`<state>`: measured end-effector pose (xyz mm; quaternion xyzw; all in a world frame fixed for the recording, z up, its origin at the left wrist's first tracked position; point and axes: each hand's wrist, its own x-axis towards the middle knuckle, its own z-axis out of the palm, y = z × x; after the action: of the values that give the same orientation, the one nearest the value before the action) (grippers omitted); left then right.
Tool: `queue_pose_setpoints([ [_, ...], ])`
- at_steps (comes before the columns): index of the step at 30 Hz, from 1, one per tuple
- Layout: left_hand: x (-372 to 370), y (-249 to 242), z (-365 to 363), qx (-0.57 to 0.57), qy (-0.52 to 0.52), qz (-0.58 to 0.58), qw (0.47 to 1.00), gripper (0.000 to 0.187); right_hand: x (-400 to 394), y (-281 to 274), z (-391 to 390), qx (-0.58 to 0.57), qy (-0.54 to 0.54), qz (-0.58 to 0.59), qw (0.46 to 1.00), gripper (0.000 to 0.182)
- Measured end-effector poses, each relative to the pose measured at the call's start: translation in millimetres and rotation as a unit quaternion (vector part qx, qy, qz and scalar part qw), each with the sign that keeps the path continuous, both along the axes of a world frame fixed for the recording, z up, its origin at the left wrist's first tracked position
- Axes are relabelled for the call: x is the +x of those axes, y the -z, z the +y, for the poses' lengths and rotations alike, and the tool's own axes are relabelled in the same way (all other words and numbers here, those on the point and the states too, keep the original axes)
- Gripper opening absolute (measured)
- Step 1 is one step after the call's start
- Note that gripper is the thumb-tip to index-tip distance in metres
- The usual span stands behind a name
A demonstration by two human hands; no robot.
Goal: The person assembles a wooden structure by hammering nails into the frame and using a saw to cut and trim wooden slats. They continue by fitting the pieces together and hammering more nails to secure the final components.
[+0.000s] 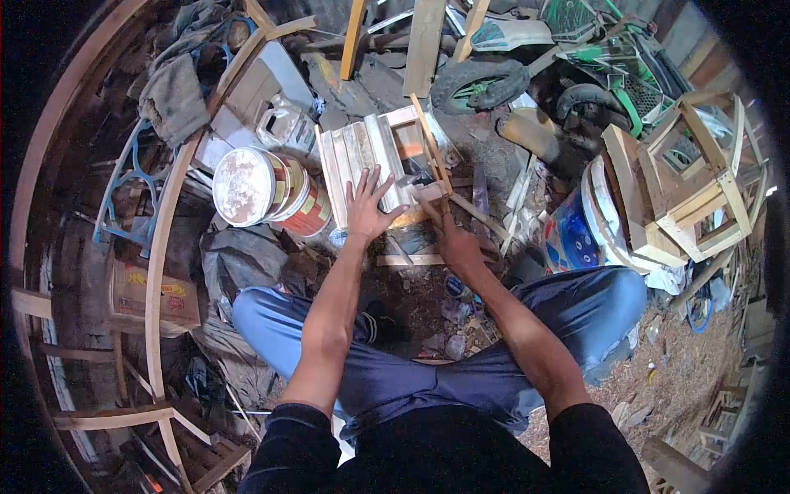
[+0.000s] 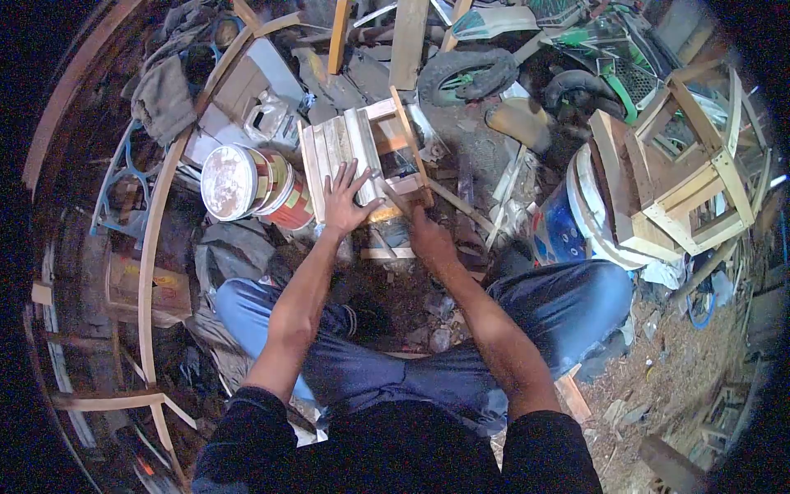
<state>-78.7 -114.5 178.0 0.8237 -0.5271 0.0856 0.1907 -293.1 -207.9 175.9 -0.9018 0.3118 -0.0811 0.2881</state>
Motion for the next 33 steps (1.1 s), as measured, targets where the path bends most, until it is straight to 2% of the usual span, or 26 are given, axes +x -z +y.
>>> queue_pose_setpoints([
  [5, 6, 1, -3, 0.001, 0.001, -0.001, 1.0, 0.075, -1, 6, -7, 0.009, -0.027, 0.025, 0.999, 0.03],
  [8, 2, 1, -1, 0.014, -0.006, 0.007, 1.0, 0.075, 9, -74, -1, 0.07, 0.029, 0.006, 0.997, 0.029],
  [11, 3, 3, 0, 0.016, -0.006, 0.001, 1.0, 0.077, 8, -68, 0, 0.058, 0.028, -0.027, 0.998, 0.027],
  [14, 2, 2, 0, 0.016, -0.004, 0.018, 1.0, 0.078, 4, -7, -6, 0.063, -0.012, 0.018, 0.998, 0.026],
  [18, 3, 1, 1, 0.014, 0.005, 0.026, 1.0, 0.078, 15, -41, -12, 0.078, 0.009, -0.003, 0.997, 0.027],
  [20, 4, 3, 1, 0.012, 0.006, 0.025, 1.0, 0.078, 17, -48, -15, 0.027, -0.004, -0.138, 0.99, 0.035],
  [23, 5, 3, 1, 0.005, 0.006, 0.011, 1.0, 0.076, 16, -51, -15, 0.057, 0.008, -0.103, 0.993, 0.038],
  [26, 4, 1, 0, 0.008, 0.004, 0.02, 1.0, 0.076, 5, -60, 1, 0.035, 0.031, -0.048, 0.998, 0.035],
  [29, 5, 0, 1, 0.009, 0.005, 0.025, 1.0, 0.076, 4, -46, 8, 0.059, 0.021, -0.059, 0.996, 0.024],
  [33, 9, 6, 1, -0.005, 0.011, 0.02, 1.0, 0.082, -4, -19, 8, 0.043, -0.001, -0.056, 0.997, 0.023],
])
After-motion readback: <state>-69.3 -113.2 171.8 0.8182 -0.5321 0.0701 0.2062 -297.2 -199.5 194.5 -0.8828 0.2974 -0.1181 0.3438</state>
